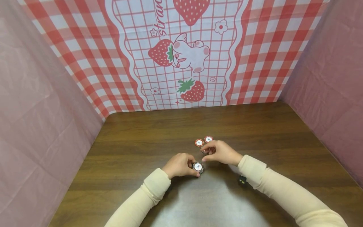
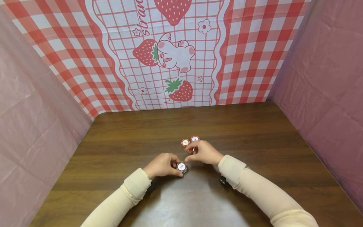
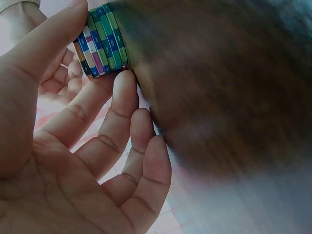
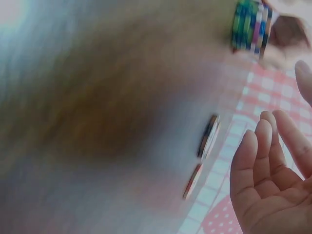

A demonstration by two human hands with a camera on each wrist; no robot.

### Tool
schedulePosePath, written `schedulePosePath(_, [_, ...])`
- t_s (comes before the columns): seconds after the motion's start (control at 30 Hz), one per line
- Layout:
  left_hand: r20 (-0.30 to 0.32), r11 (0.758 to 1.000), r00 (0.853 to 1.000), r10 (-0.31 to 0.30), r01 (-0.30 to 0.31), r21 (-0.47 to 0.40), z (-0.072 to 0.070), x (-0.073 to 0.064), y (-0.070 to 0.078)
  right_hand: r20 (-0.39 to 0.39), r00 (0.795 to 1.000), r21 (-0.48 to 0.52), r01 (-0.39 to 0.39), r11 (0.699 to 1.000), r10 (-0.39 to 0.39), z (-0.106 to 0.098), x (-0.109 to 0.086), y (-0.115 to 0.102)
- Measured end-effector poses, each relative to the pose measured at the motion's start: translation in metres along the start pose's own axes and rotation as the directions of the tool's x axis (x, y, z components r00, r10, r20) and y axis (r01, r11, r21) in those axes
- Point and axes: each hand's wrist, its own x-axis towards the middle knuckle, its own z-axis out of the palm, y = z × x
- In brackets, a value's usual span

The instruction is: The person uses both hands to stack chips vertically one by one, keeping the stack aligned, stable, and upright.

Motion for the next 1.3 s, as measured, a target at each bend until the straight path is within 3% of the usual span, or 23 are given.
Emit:
schedulePosePath(0.27, [-0.003,1.000,1.000,-0.004,0.004,-0.009,0.000,0.000,0.000,-0.117,0.990,0.015,-0.075,0.997,0.076,-0.020,0.002,0.016])
schedulePosePath(0.47, [-0.006,1.000,1.000,0.001,-0.001,-0.011,0.000,0.000,0.000,-0.135,0.974,0.071,-0.176,0.982,0.184,-0.032,0.003,0.032])
schedulePosePath(0.93, [-0.008,1.000,1.000,0.007,-0.007,-0.012,0.001,0.000,0.000,-0.068,0.942,0.102,-0.321,0.942,0.328,-0.041,0.012,0.052])
schedulePosePath(1.3, [-0.007,1.000,1.000,0.005,-0.006,-0.016,0.000,0.000,0.000,-0.029,0.953,0.107,-0.297,0.949,0.301,-0.039,0.022,0.057])
